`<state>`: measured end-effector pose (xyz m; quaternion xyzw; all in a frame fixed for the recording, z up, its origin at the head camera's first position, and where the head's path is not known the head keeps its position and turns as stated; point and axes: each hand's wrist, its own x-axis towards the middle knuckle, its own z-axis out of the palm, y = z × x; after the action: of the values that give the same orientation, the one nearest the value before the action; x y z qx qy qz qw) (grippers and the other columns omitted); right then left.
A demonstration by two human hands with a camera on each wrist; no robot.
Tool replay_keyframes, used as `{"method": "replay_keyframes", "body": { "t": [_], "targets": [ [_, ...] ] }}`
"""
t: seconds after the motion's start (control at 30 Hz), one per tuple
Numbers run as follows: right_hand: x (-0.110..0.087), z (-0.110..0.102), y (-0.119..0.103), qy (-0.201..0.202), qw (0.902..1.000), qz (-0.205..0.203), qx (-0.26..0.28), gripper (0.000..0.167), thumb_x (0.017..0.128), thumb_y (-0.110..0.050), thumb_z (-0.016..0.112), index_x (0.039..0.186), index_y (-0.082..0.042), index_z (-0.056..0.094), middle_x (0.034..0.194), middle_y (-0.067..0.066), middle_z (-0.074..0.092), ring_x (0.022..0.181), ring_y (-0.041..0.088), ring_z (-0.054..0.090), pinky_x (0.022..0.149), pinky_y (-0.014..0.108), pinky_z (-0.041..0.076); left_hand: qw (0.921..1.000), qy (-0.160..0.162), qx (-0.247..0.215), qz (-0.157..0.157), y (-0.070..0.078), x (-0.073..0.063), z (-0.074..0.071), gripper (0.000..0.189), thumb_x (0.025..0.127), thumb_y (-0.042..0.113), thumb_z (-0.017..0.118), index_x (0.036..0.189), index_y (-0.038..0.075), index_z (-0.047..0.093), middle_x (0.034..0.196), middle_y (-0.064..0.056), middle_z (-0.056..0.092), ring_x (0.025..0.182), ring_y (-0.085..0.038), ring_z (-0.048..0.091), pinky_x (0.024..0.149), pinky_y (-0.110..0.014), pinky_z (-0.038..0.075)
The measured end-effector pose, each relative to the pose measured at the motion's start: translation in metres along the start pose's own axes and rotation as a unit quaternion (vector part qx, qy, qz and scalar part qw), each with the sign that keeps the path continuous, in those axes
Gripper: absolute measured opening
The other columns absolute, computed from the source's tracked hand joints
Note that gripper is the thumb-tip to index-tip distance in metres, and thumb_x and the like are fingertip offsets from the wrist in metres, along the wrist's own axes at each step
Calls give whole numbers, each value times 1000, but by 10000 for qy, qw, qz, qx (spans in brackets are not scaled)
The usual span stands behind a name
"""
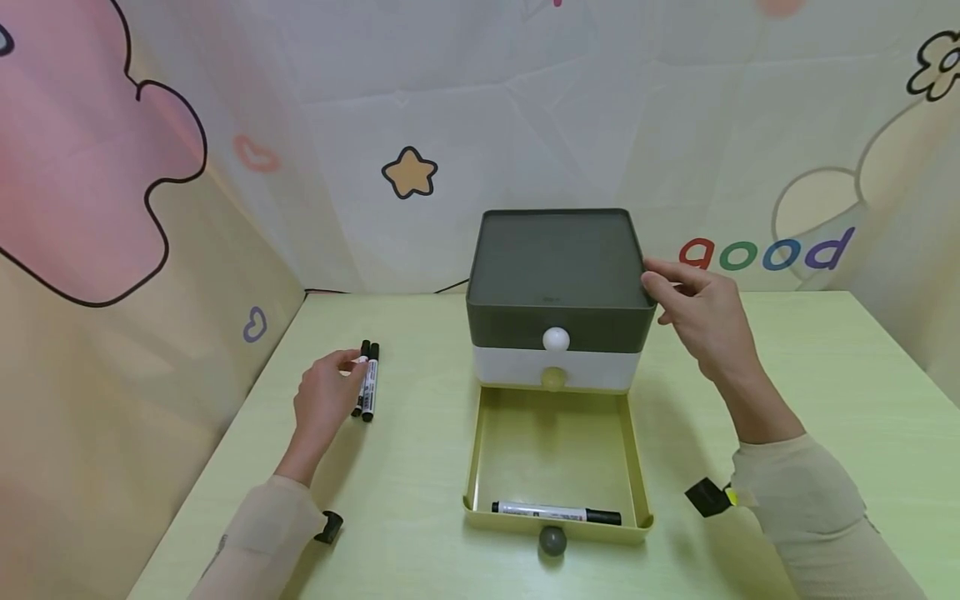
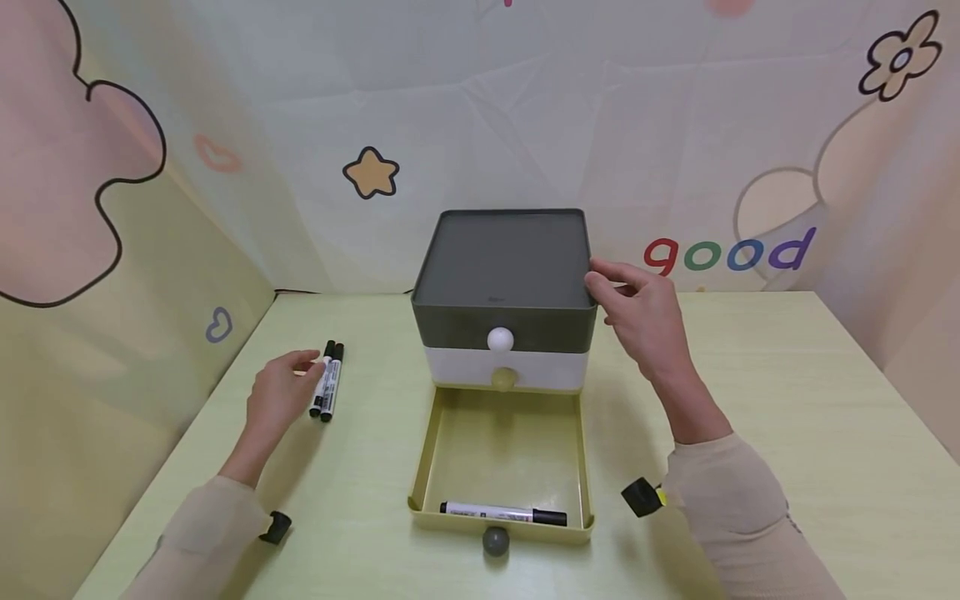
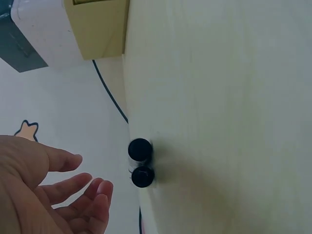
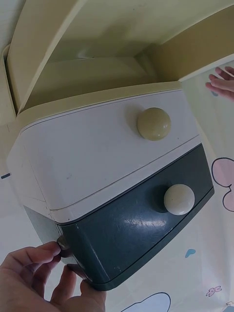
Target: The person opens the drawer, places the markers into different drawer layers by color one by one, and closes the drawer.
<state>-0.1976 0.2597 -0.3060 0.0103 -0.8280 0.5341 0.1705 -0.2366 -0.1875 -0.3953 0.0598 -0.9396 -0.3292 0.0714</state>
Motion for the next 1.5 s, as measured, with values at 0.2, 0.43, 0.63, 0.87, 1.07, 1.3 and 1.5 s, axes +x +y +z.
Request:
{"method": "replay_keyframes", "body": {
  "t": [0.2,0.43,0.63,0.87,1.07,1.3,1.5],
  "targets": [
    [0,0,0,0,10000,-27,4,43,105,-26,61,143,-6,61,119,-5,61,75,10,57,63,16,48,9992,-179,295,-185,-5,12,6,41,103,27,60,138,5,64,122,-17,69,102,-37,65,72,-48,51],
    [-1,0,-1,-11,10000,-52,-3,43,106,-27,61,143,-6,61,118,-3,62,76,11,56,63,16,48,9975,-302,578,-282,-8,22,10,41,101,19,60,138,2,63,122,-17,69,95,-35,65,69,-45,51],
    [-1,0,0,-10,10000,-39,-26,43,106,-27,61,143,-7,62,120,-2,61,75,12,57,63,16,48,9956,-502,691,-390,-10,27,13,43,97,11,57,138,0,62,121,-19,69,83,-30,64,58,-36,46],
    [-1,0,0,-14,10000,-32,-38,42,105,-26,61,143,-7,62,120,-2,61,73,11,57,63,16,48,9924,-677,856,-568,-12,29,12,40,97,11,58,134,-4,63,124,-25,68,83,-31,63,59,-37,49],
    [1,0,1,0,10000,-2,-52,42,106,-26,61,143,-7,61,122,-2,61,75,11,57,63,16,48,9900,-755,1043,-579,-12,32,11,42,96,9,58,135,-5,62,122,-26,67,80,-30,62,58,-36,48],
    [1,0,1,-7,10000,6,-20,42,106,-26,61,143,-6,61,121,-4,61,76,8,56,63,16,48,9887,-750,1210,-466,-15,36,10,43,91,3,55,132,-7,63,117,-27,67,85,-34,61,61,-41,50],
    [1,0,1,-6,10000,19,-19,43,105,-27,61,143,-7,62,119,-6,61,72,10,57,63,16,47,9872,-725,1345,-452,-16,38,10,42,88,0,54,129,-6,64,106,-24,67,82,-34,60,61,-41,49]
  ]
}}
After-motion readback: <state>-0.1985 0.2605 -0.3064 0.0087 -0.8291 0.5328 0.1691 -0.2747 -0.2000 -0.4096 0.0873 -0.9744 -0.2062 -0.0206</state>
